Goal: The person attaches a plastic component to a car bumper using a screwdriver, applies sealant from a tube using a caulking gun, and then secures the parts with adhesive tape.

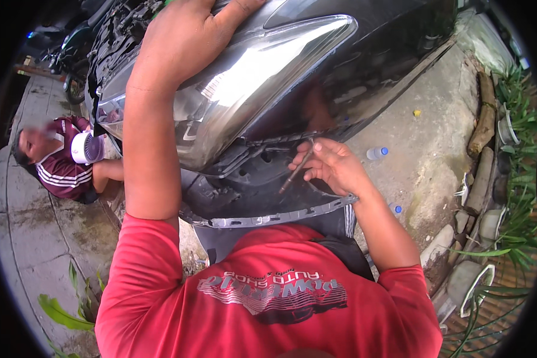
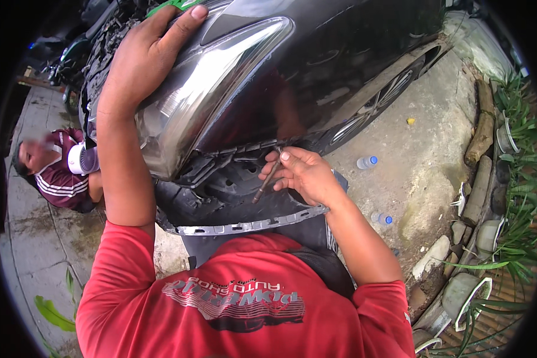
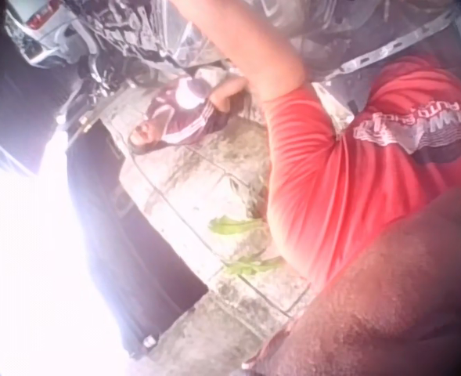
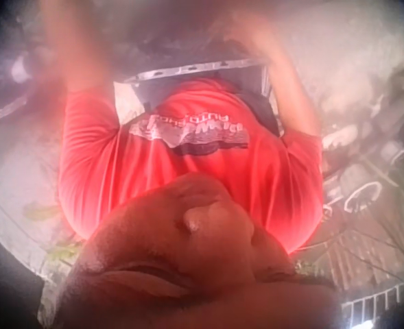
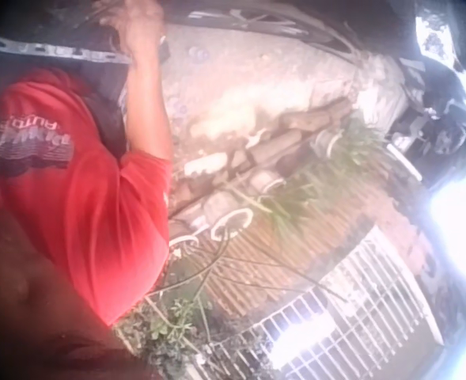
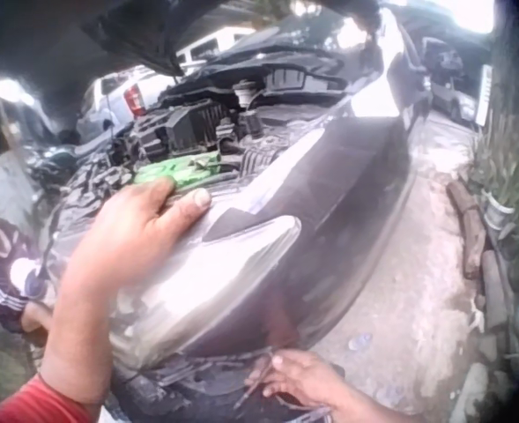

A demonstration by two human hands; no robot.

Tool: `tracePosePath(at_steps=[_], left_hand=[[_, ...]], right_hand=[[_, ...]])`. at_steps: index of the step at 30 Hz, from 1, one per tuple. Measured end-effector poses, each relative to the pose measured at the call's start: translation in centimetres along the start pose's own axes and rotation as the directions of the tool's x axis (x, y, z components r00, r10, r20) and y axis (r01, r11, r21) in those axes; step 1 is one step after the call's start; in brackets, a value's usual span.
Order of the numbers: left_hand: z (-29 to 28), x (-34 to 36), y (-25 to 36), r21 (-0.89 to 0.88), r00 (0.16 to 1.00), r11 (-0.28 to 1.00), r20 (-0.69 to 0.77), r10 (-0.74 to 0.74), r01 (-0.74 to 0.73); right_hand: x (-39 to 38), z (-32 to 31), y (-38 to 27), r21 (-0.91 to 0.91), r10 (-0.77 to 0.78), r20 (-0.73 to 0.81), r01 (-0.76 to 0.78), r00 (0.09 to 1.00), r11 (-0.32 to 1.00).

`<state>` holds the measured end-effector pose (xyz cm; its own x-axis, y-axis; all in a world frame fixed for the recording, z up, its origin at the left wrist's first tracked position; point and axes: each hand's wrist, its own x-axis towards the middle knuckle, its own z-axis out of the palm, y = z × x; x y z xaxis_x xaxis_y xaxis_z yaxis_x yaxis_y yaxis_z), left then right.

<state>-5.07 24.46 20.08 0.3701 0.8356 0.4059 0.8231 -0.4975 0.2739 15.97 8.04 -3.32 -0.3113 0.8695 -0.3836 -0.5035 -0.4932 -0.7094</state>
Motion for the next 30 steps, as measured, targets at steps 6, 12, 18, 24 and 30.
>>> tracePosePath(at_steps=[6,12,18,24,30], left_hand=[[-1.3,-1.4,2.6,-0.022,0.999,0.999,-0.019,-0.05,0.049],[1.5,-0.4,-0.8,0.224,0.755,0.925,-0.536,0.379,-0.305],[-2.7,-12.8,4.9,-0.232,0.782,0.965,0.622,0.051,0.122],[4.3,-14.8,1.3,-0.013,0.187,0.803,0.975,-0.123,0.596],[2.8,-13.3,2.8,-0.193,0.379,0.705,0.918,-0.115,0.682]], right_hand=[[0.2,0.5,-0.7,0.063,0.065,0.071,-0.07,0.995,0.996],[1.7,-1.0,0.7,0.338,-0.091,0.406,-0.057,0.909,0.939],[3.0,-1.4,1.6,0.45,-0.147,0.449,-0.081,0.881,0.889],[2.9,-0.8,1.7,0.464,-0.139,0.465,-0.107,0.874,0.88],[2.8,-0.9,0.3,0.356,-0.067,0.437,-0.105,0.897,0.928]])
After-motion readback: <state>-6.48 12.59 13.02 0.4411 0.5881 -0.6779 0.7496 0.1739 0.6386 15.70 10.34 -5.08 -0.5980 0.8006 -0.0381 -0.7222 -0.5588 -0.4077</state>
